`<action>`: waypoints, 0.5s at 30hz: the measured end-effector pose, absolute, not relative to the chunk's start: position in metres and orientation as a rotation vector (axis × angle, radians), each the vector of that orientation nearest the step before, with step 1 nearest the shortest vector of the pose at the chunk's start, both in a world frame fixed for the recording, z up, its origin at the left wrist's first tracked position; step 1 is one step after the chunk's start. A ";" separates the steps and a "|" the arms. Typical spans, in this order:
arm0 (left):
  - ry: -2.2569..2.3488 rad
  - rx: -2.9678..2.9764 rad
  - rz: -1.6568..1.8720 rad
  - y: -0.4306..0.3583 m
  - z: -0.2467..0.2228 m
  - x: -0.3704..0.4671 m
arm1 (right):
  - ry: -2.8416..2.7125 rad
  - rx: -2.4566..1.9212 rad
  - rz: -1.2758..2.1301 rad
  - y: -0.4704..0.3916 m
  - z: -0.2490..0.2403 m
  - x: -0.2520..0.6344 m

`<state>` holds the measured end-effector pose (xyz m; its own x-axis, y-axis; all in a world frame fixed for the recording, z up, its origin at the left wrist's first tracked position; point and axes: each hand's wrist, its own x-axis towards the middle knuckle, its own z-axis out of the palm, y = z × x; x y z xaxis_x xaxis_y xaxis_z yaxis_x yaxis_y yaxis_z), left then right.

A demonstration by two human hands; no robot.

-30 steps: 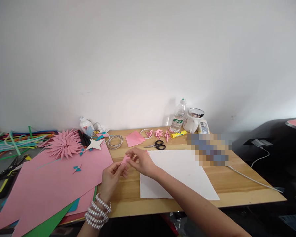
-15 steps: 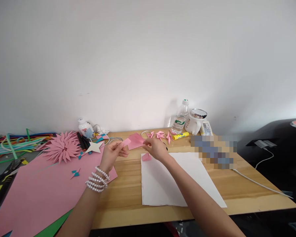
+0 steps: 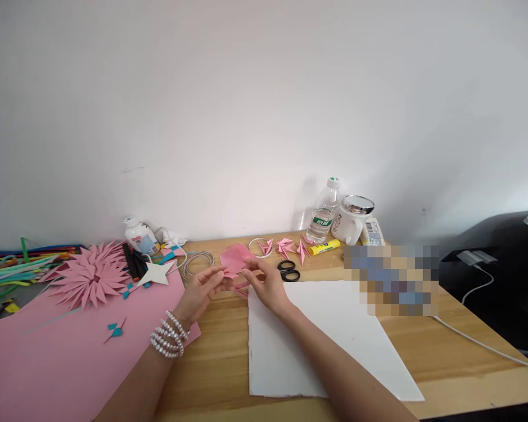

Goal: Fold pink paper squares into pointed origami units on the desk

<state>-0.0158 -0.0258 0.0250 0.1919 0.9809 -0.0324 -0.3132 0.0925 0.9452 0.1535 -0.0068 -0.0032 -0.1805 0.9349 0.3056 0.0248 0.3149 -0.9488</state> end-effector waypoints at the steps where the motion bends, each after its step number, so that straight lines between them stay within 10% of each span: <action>1: 0.866 1.013 1.146 -0.027 0.025 -0.014 | -1.516 -0.870 1.065 -0.009 -0.002 0.154; 15: 1.077 1.202 1.047 -0.033 0.024 -0.002 | -1.607 -0.887 0.794 -0.021 -0.001 0.151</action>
